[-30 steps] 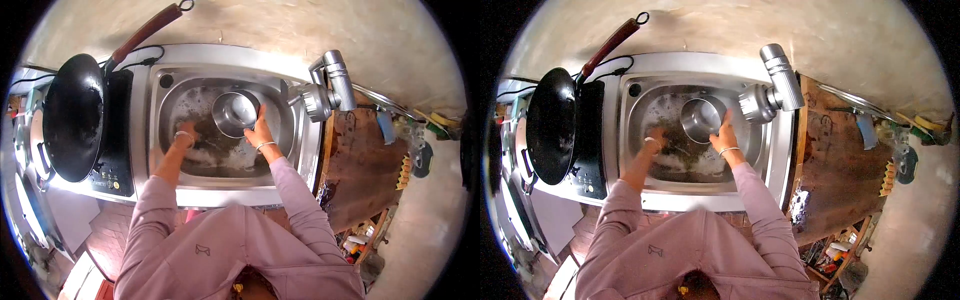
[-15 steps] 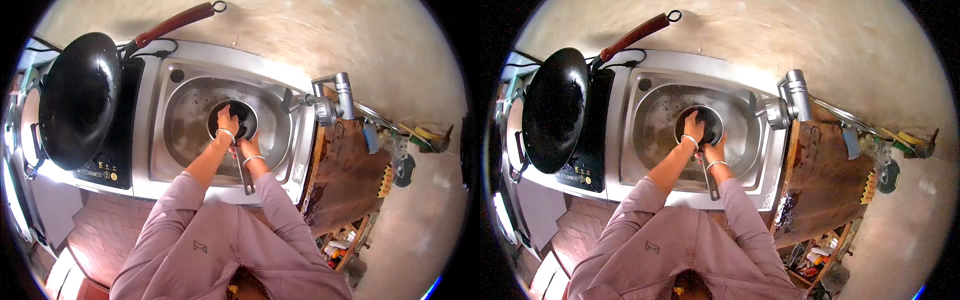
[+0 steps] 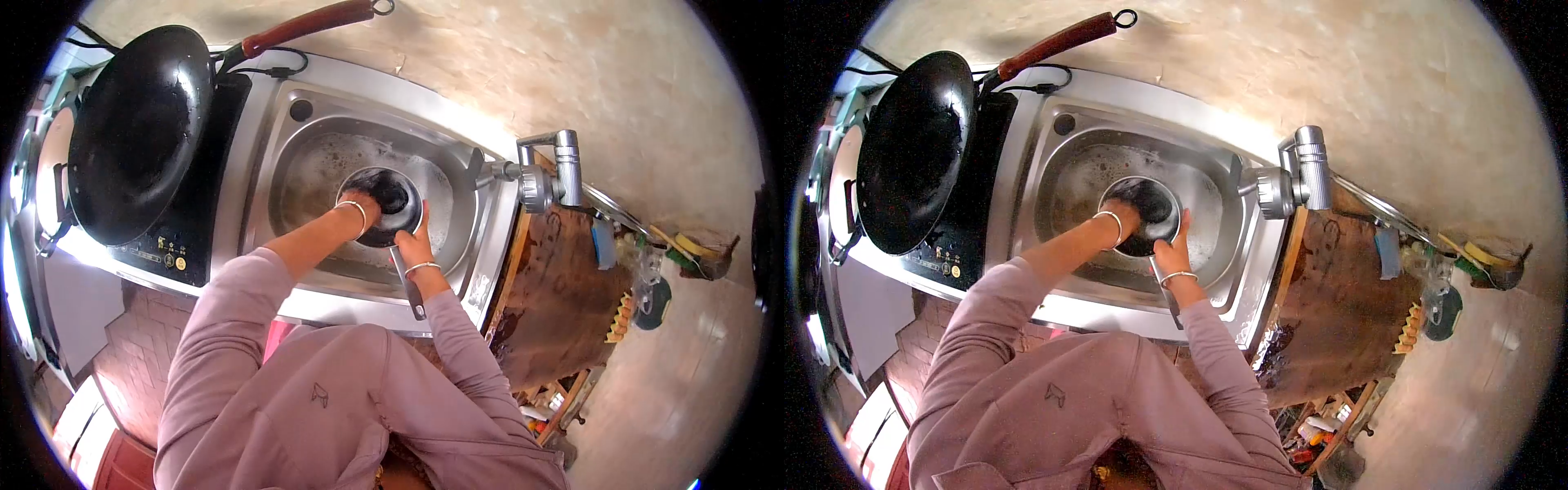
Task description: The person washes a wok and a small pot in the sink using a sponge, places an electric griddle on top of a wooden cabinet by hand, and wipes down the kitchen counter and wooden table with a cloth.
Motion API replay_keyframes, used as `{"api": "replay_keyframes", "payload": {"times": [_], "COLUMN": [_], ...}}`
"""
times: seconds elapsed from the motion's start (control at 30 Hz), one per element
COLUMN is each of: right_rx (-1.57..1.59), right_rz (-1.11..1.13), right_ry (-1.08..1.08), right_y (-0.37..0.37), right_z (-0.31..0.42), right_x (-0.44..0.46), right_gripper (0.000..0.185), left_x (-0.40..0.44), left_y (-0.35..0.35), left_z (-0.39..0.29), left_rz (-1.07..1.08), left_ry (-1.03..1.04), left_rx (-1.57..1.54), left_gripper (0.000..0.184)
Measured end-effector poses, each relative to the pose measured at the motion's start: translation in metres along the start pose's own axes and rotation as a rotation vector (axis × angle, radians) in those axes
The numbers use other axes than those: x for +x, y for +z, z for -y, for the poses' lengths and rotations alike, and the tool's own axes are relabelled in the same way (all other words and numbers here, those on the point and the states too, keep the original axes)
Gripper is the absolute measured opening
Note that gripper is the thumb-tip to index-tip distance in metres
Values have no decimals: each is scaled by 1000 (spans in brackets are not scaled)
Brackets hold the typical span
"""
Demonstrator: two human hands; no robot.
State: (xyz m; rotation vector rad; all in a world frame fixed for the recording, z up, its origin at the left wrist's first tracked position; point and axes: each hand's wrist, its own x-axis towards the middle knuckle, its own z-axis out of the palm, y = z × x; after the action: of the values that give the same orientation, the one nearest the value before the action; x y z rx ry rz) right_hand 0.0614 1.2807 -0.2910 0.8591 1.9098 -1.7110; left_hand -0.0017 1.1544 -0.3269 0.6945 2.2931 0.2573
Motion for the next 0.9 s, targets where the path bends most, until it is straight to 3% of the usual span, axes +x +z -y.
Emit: {"api": "replay_keyframes", "payload": {"times": [0.03,0.07,0.17,0.2,0.27,0.3,0.33,0.4,0.43,0.47,0.53,0.6,0.7,0.73,0.8,0.87,0.9], "right_rx": [-59,-60,75,64,174,150,140,92,46,40,-125,-133,108,104,196,181,169], "right_rz": [-29,-26,51,50,170,145,149,159,155,160,107,114,148,150,228,239,225], "right_ry": [34,31,107,111,81,-63,-64,-41,6,8,25,-10,119,120,148,144,91], "right_y": [2,2,-2,-6,-15,-17,-26,-28,-27,-27,-26,-25,-26,-27,-31,-37,-40], "right_z": [2,2,10,9,5,-10,-23,-13,-8,-2,6,1,3,2,5,2,-5], "right_x": [0,1,-6,-6,-3,9,17,2,0,-2,-5,-2,-4,-4,-4,-4,0], "right_gripper": [80,80,68,68,67,64,64,62,82,82,84,77,57,57,46,44,53], "left_x": [-6,6,34,35,36,32,28,19,17,16,14,5,18,22,29,36,42], "left_y": [-4,7,9,12,10,10,8,11,9,9,10,-7,-5,-4,4,9,18], "left_z": [0,3,-12,-21,-29,-34,-33,-34,-32,-30,-24,-21,-21,-26,-39,-45,-44], "left_rz": [-196,-411,-530,-754,-629,-471,-237,-49,59,56,133,-114,-554,-533,-801,-498,-437], "left_ry": [82,55,33,87,191,230,332,213,252,246,108,-68,43,57,204,294,374], "left_rx": [131,45,-414,-674,-959,-1099,-1179,-838,-543,-549,157,56,-200,-395,-837,-1094,-1060], "left_gripper": [20,20,20,22,22,23,25,30,30,30,27,20,27,23,21,22,21]}}
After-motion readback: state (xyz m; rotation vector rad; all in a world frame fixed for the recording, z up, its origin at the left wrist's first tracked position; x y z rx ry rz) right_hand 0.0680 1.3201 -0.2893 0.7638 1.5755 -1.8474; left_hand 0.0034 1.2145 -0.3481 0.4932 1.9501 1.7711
